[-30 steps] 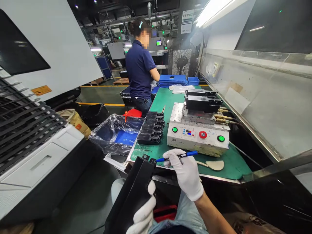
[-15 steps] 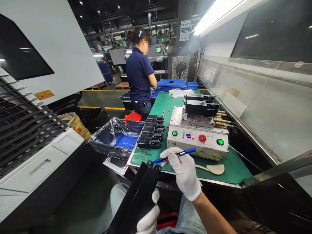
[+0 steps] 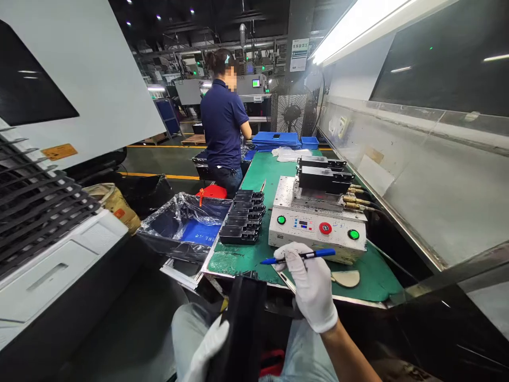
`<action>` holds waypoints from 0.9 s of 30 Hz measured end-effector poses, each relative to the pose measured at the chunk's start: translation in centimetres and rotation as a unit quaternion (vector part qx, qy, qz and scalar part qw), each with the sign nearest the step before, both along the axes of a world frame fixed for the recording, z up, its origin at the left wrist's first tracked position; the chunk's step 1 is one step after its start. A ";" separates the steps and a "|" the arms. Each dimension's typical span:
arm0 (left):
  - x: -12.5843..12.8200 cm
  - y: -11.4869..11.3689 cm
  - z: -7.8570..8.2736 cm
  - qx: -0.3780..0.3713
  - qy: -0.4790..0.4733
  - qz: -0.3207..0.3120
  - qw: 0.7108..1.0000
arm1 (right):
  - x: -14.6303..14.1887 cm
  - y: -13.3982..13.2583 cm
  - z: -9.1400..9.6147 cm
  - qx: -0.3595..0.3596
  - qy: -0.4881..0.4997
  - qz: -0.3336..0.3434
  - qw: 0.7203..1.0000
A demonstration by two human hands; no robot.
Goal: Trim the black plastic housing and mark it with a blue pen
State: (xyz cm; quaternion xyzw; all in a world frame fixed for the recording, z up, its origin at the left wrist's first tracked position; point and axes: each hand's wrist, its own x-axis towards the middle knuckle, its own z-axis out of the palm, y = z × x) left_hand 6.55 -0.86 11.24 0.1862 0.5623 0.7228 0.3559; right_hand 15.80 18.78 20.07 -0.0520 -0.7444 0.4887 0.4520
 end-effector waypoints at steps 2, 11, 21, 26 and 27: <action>0.4 -0.4 0.2 -0.032 0.030 0.006 0.999 | 0.4 -0.2 0.3 0.027 -0.016 0.000 1.000; 1.0 -1.1 0.7 -0.099 0.104 -0.030 0.989 | 1.0 0.4 -0.4 0.098 -0.070 -0.032 0.992; 2.1 -0.2 0.5 -0.094 0.124 -0.102 0.983 | 0.4 -0.6 1.1 0.064 -0.045 0.005 0.997; 2.6 0.4 2.6 -0.125 0.118 -0.093 0.981 | -0.3 0.5 -1.5 0.038 -0.086 0.012 0.996; 2.7 0.5 2.8 -0.126 0.125 -0.091 0.980 | -0.2 0.8 -1.7 0.042 -0.080 0.001 0.996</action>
